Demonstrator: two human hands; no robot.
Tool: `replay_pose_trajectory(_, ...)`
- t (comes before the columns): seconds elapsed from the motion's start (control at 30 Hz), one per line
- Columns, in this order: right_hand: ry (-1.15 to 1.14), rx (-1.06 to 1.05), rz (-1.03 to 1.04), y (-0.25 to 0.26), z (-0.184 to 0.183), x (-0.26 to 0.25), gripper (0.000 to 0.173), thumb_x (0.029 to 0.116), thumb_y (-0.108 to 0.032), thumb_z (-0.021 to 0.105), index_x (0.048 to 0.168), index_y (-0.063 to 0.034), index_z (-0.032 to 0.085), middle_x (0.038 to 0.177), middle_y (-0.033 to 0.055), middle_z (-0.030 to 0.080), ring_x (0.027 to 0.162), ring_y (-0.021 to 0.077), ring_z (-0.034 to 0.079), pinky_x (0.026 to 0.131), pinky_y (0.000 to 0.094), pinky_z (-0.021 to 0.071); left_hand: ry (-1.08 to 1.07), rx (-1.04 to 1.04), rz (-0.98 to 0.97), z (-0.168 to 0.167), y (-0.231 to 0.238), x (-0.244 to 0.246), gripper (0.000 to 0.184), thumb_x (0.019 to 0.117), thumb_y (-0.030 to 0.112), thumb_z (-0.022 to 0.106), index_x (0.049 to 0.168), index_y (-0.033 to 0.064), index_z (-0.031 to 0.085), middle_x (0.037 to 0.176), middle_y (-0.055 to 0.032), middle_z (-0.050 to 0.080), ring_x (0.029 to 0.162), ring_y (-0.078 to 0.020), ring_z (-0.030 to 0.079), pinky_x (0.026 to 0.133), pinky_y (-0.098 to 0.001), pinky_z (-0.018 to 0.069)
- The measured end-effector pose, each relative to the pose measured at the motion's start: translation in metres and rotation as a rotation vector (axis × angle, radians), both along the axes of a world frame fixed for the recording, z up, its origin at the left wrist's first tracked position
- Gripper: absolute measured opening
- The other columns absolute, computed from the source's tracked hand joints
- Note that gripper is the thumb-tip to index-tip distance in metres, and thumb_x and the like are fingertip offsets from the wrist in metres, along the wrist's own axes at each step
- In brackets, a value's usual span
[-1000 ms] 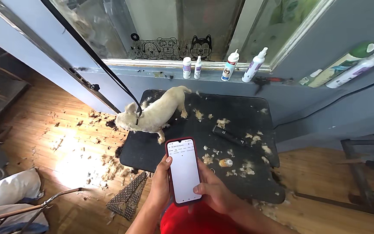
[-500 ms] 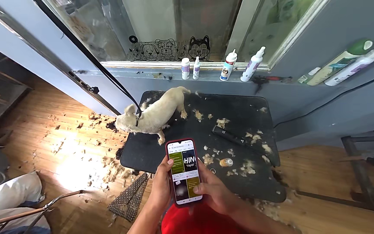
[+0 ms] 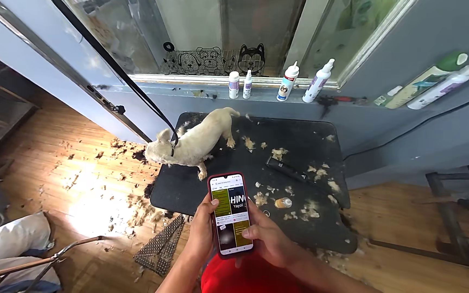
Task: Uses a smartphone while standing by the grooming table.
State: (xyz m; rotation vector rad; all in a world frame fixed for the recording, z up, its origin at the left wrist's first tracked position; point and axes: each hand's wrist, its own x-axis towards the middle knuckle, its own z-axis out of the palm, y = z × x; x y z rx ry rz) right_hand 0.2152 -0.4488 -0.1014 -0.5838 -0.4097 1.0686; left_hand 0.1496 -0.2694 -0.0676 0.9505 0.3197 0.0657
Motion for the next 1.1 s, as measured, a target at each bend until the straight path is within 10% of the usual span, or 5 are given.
replay_pose_trajectory(0.87,0.055,-0.047,0.006,0.000,-0.004,-0.002,0.065,0.1021,-0.011,0.044,0.161,-0.0199,0.018,0.139,0.0273,0.055,0.116,0.0473,0.064,0.077,0.0622,0.0613,0.038,-0.070,0.009,-0.004,0.000,-0.002,0.042,0.1006,0.025,0.045,0.137,0.0056,0.053,0.112,-0.0224,0.071,0.102,-0.0277,0.072,0.092,-0.0461,0.0596)
replay_pose_trajectory(1.1,0.061,-0.041,0.009,0.000,-0.006,-0.001,0.066,0.1010,-0.009,0.045,0.161,-0.0199,0.019,0.138,0.0269,0.055,0.117,0.0472,0.063,0.078,0.0630,0.0609,0.029,-0.016,-0.014,-0.005,0.002,0.000,0.055,0.0776,-0.008,0.049,0.132,-0.0026,0.050,0.110,-0.0227,0.070,0.097,-0.0276,0.073,0.086,-0.0455,0.0608)
